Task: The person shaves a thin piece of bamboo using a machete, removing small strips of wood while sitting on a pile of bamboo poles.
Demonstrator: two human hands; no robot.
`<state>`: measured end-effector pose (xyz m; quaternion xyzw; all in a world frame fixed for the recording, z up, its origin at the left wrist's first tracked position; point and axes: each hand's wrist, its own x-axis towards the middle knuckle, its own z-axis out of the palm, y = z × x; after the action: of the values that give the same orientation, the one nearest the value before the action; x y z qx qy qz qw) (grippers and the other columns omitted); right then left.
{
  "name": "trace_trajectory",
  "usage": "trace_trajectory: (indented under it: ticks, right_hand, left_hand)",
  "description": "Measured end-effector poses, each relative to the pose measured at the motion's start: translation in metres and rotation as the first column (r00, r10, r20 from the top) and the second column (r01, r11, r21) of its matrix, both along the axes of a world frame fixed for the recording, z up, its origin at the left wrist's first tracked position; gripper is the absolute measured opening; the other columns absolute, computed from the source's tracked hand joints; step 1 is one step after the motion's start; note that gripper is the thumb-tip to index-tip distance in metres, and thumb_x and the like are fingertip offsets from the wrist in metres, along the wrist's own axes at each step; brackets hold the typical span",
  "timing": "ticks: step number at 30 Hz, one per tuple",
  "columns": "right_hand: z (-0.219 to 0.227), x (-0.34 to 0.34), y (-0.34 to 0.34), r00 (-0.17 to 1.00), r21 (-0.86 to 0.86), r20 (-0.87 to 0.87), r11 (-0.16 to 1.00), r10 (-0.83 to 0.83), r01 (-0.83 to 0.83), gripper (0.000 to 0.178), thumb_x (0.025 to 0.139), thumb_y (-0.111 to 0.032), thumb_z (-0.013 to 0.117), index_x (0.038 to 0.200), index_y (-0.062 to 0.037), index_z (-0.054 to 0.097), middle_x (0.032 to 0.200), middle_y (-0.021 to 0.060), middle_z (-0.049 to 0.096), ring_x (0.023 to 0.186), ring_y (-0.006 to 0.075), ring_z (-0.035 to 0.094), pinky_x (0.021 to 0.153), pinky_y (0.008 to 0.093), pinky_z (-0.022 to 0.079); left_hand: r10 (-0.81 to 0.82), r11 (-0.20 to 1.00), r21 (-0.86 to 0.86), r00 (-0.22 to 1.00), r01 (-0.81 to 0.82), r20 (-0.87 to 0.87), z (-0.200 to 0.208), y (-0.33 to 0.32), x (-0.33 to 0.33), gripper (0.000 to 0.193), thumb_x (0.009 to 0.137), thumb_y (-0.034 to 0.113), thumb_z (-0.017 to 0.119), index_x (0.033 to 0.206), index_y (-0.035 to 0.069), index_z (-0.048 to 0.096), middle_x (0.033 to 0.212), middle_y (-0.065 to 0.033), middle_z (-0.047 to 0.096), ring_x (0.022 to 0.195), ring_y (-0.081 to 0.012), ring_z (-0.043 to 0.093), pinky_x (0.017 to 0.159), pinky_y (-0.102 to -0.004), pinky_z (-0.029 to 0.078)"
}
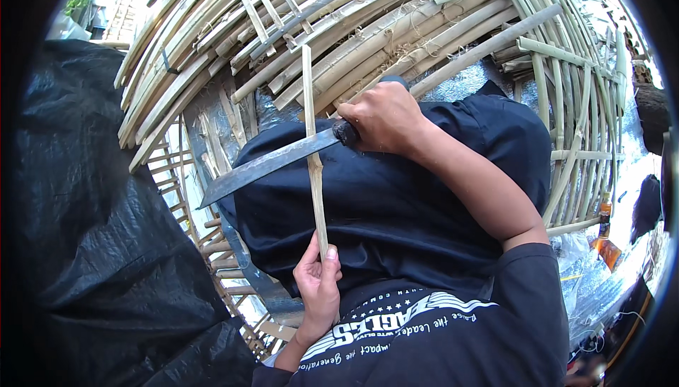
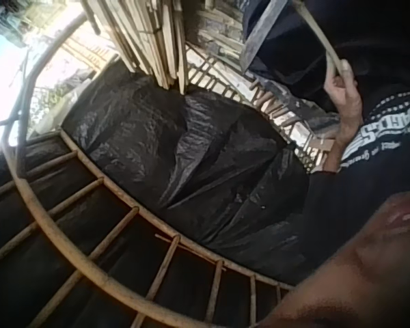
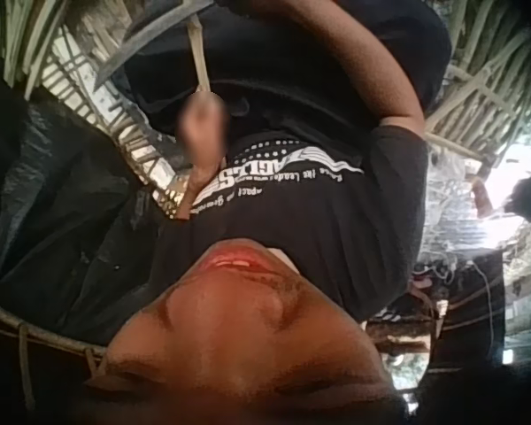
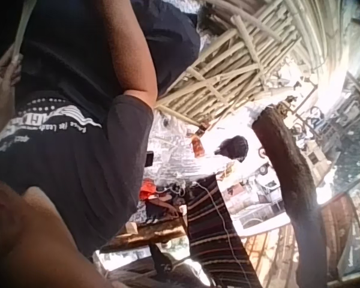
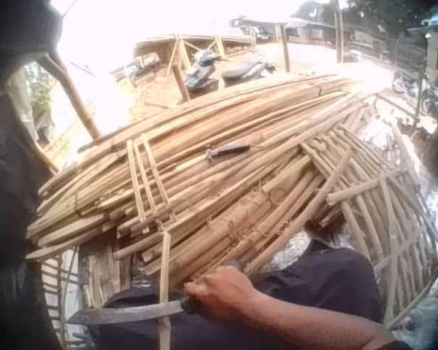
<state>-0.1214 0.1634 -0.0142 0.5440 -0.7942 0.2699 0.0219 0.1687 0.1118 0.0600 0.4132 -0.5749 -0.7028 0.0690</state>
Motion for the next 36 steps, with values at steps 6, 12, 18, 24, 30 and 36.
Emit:
trace_trajectory:
  ticks: [6,12,18,24,30,36]
  right_hand:
    - [-0.001,0.005,-0.005,0.991,-0.024,0.107,0.996,-0.082,0.085,0.012,0.066,-0.019,0.069,0.074,-0.0104,0.071,0.067,0.0174,0.068,0.068,0.0369,0.071,0.064,0.0474,0.057]
    - [-0.003,-0.027,-0.003,0.959,0.067,0.020,0.957,-0.283,0.281,0.011,0.075,-0.017,0.065,0.076,-0.0110,0.074,0.071,0.0185,0.070,0.070,0.0366,0.073,0.066,0.0474,0.058]
    - [-0.014,-0.090,0.016,0.779,0.087,0.066,0.782,-0.623,0.618,0.020,0.079,-0.023,0.065,0.092,-0.0117,0.077,0.082,0.0208,0.072,0.079,0.0399,0.071,0.074,0.0498,0.058]
    - [-0.002,-0.083,0.014,0.752,-0.001,0.161,0.762,-0.639,0.648,0.026,0.078,-0.023,0.066,0.097,-0.0076,0.076,0.086,0.0215,0.073,0.084,0.0395,0.072,0.077,0.0492,0.058]
    - [0.004,-0.057,0.011,0.871,-0.161,0.214,0.864,-0.442,0.478,0.023,0.075,-0.022,0.070,0.095,-0.0126,0.077,0.077,0.0191,0.069,0.076,0.0408,0.068,0.071,0.0505,0.055]
    - [0.010,-0.038,0.007,0.941,-0.068,0.088,0.941,-0.326,0.332,0.013,0.072,-0.020,0.070,0.083,-0.0129,0.072,0.072,0.0154,0.069,0.069,0.0379,0.068,0.064,0.0486,0.054]
  left_hand:
    - [-0.022,0.996,-0.087,1.000,0.024,0.022,0.003,0.002,0.000,0.052,0.102,0.009,0.060,0.150,-0.006,0.044,0.078,0.0057,0.050,0.061,0.0005,0.042,0.051,-0.0173,0.032]
    - [-0.055,0.996,-0.064,0.998,0.057,0.033,0.000,0.006,0.008,0.053,0.102,0.010,0.060,0.149,-0.006,0.044,0.077,0.0063,0.049,0.061,0.0010,0.041,0.052,-0.0174,0.032]
    - [-0.091,0.995,0.041,0.995,0.092,-0.027,0.002,0.007,0.008,0.052,0.102,0.006,0.059,0.150,-0.004,0.043,0.077,0.0062,0.049,0.061,0.0011,0.040,0.052,-0.0172,0.031]
    - [-0.101,0.979,0.164,0.986,0.123,-0.136,-0.002,-0.027,-0.002,0.042,0.103,0.008,0.056,0.144,-0.002,0.049,0.081,0.0025,0.052,0.056,0.0022,0.035,0.048,-0.0164,0.026]
    - [-0.162,0.977,0.126,0.982,0.173,-0.093,-0.002,-0.029,-0.018,0.040,0.104,0.007,0.052,0.142,-0.001,0.048,0.075,0.0039,0.046,0.055,0.0024,0.032,0.047,-0.0163,0.026]
    - [-0.153,0.982,0.107,0.987,0.156,-0.039,-0.003,-0.018,-0.015,0.037,0.103,0.008,0.056,0.139,-0.001,0.052,0.080,0.0037,0.052,0.056,0.0026,0.037,0.047,-0.0164,0.028]
